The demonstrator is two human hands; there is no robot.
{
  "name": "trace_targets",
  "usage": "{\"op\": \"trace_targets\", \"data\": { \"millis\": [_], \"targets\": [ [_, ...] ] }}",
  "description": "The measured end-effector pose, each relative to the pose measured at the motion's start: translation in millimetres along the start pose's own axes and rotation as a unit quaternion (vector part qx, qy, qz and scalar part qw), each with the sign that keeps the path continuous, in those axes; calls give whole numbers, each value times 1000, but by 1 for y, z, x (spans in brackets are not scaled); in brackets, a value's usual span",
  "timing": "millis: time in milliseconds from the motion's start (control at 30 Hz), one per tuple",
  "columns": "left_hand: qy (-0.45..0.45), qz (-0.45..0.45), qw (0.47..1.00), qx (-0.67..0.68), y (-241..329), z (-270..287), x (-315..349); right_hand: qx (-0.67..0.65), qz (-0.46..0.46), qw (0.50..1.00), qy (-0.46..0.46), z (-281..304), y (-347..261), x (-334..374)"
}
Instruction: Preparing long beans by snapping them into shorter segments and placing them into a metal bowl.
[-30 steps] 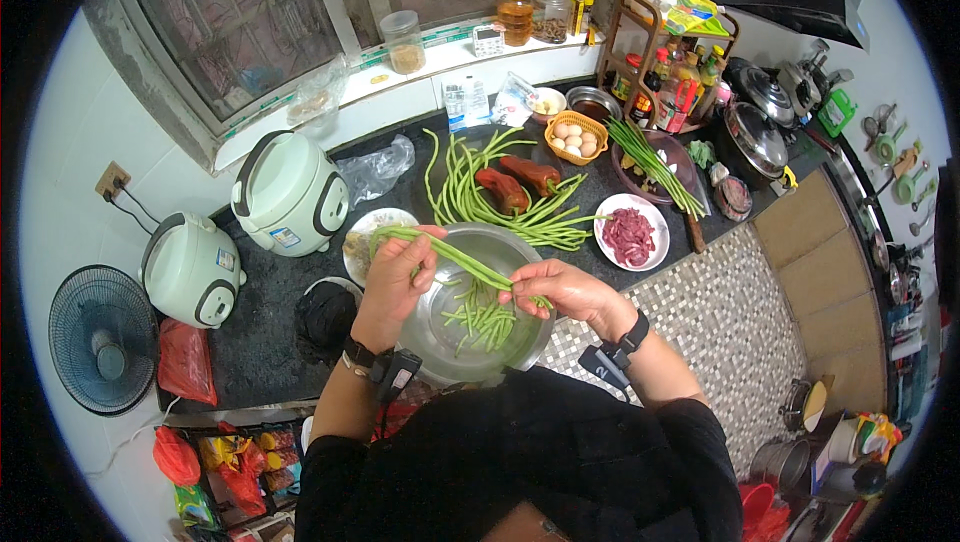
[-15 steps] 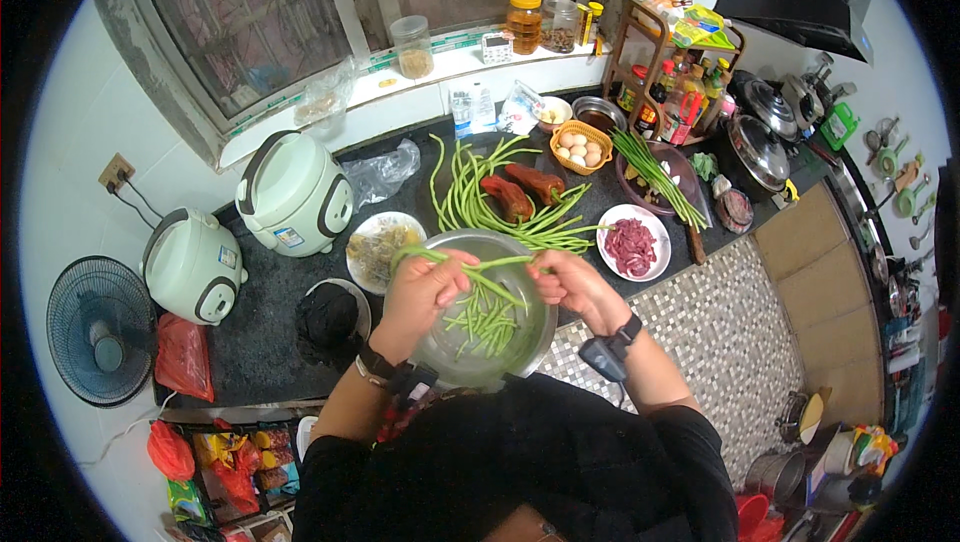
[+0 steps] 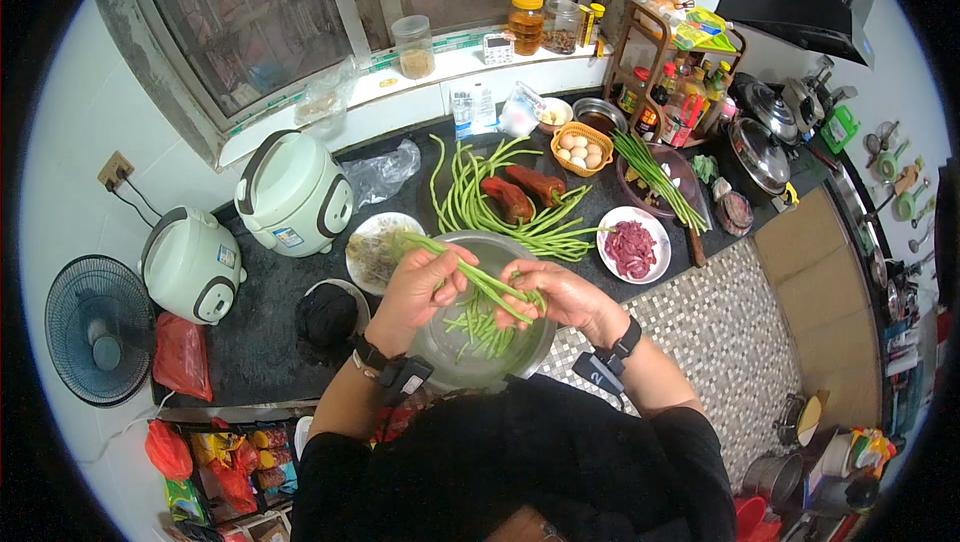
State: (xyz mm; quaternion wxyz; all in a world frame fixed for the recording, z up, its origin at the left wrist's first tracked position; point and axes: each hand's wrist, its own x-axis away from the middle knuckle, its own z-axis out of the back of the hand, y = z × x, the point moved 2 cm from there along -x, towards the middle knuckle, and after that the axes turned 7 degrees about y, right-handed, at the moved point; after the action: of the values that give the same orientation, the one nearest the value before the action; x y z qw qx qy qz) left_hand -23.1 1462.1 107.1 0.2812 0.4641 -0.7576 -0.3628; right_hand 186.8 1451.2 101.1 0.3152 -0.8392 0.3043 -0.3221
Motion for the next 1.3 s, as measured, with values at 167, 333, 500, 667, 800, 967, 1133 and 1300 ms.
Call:
{"op": "trace_targets", "data": {
  "millis": [167, 333, 500, 667, 800, 967, 1133, 1300],
  "targets": [
    [30, -9, 994, -102, -5, 1, -2, 85, 15, 996, -13, -4, 6, -1],
    [73, -33, 987, -139, -10, 2, 0, 249, 89, 957, 120, 24, 19, -16],
    [19, -109, 953, -281, -20, -18, 7, 528, 205, 778, 273, 52, 30, -38],
    [11, -83, 977, -194, 8, -17, 8, 278, 65, 918, 274, 80, 28, -30],
    [6, -13, 991, -136, -7, -13, 4, 42, 47, 992, 106, 23, 0, -13],
    [20, 17, 992, -124, -23, -13, -3, 52, 32, 998, 30, -5, -3, -2],
    [55, 45, 997, -17, -22, -11, -3, 108, 25, 993, 29, 1, 4, -1],
    [121, -26, 992, -22, -15, 6, 1, 223, 45, 969, 94, 22, 8, -8]
  ]
}}
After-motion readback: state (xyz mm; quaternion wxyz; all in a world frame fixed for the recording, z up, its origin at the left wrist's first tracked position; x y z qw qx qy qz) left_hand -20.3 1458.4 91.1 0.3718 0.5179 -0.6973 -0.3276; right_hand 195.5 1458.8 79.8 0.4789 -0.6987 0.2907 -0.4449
